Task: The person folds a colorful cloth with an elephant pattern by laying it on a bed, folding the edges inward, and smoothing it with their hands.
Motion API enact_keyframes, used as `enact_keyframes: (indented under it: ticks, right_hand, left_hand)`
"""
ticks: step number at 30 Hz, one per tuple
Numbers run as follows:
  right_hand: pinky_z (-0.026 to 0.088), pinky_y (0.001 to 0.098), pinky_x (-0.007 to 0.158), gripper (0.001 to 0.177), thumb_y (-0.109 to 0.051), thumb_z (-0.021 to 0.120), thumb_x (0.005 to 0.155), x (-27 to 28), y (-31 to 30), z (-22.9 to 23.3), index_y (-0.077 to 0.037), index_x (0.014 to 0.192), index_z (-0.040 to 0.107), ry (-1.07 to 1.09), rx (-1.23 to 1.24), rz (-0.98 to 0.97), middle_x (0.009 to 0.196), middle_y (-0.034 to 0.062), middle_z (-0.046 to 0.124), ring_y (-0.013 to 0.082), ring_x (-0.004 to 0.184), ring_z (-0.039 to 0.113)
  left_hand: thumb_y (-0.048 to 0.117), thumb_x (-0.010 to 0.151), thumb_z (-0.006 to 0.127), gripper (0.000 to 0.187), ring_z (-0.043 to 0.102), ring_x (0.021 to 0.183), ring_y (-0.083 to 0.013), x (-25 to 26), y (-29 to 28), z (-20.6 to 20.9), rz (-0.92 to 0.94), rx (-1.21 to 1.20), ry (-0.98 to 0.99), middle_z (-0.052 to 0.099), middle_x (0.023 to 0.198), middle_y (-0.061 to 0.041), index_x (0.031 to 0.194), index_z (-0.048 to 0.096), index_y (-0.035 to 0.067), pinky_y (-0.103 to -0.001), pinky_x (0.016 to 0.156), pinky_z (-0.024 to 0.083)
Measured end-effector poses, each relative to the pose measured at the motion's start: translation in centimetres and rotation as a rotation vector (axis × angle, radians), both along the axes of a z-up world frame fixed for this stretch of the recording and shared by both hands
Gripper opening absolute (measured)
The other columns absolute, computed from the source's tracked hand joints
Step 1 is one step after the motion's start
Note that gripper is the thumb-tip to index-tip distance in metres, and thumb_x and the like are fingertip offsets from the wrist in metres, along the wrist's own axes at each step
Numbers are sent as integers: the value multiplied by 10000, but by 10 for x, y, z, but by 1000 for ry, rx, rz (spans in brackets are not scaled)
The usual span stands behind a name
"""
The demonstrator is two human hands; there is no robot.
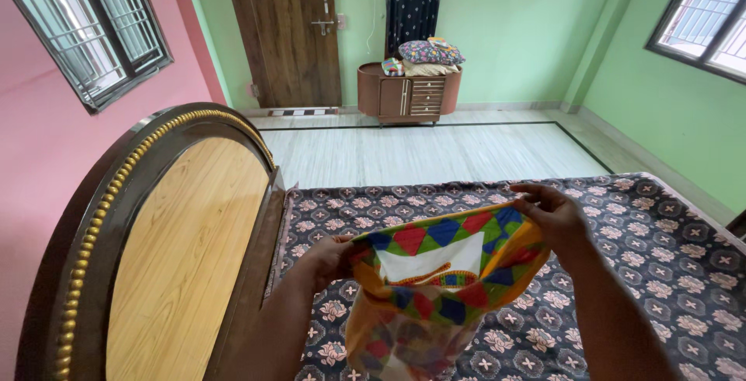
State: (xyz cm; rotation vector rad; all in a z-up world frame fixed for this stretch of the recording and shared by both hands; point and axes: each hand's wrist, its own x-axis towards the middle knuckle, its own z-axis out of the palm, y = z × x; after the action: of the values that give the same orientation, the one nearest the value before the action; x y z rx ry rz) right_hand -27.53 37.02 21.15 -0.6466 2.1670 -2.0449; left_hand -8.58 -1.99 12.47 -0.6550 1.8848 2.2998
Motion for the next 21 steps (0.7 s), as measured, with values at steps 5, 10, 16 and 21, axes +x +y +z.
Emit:
enact_keyframes:
  ticks: [5, 10, 16, 21]
  right_hand:
    - [586, 290, 683, 265, -142, 728, 931, -20, 3, -27, -118, 1193, 766, 31, 72, -175, 907, 90, 738, 132, 754, 690]
    - [626, 365, 778, 251, -159, 739, 924, -22, -11, -54, -129, 1169, 781, 30, 235, -216, 995, 126, 764, 204, 847, 719]
    - [618, 392, 922, 242, -192, 652, 965, 3, -46, -53, -76, 1151, 753, 222, 150, -49, 1146, 116, 761, 229, 1035, 741]
    - [614, 406, 928, 261, -188, 647, 960, 21, -112, -44, -63, 1171, 735, -166, 154, 363, 1147, 126, 758, 242, 1038, 739]
  left_hand:
    - [317, 1030, 583, 345, 754, 915, -232, -22, 19, 28, -87, 376, 197, 778, 1054, -109, 1168, 695, 21, -411, 847, 640]
    - [372, 1097, 552, 344, 720, 885, -206, -50, 45, 53, -102, 563, 351, 742, 1035, -76, 1205, 670, 68, -396, 835, 619]
    - [395, 1061, 503, 451, 703, 909, -265, -79, 70, 101, -153, 213, 240, 696, 1074, -165, 1322, 593, 38, -449, 833, 622]
    - [381, 1029, 481, 484, 664, 880, -236, -99, 122, 119, -382, -63, 232, 663, 1124, -197, 1444, 539, 141, -397, 830, 615]
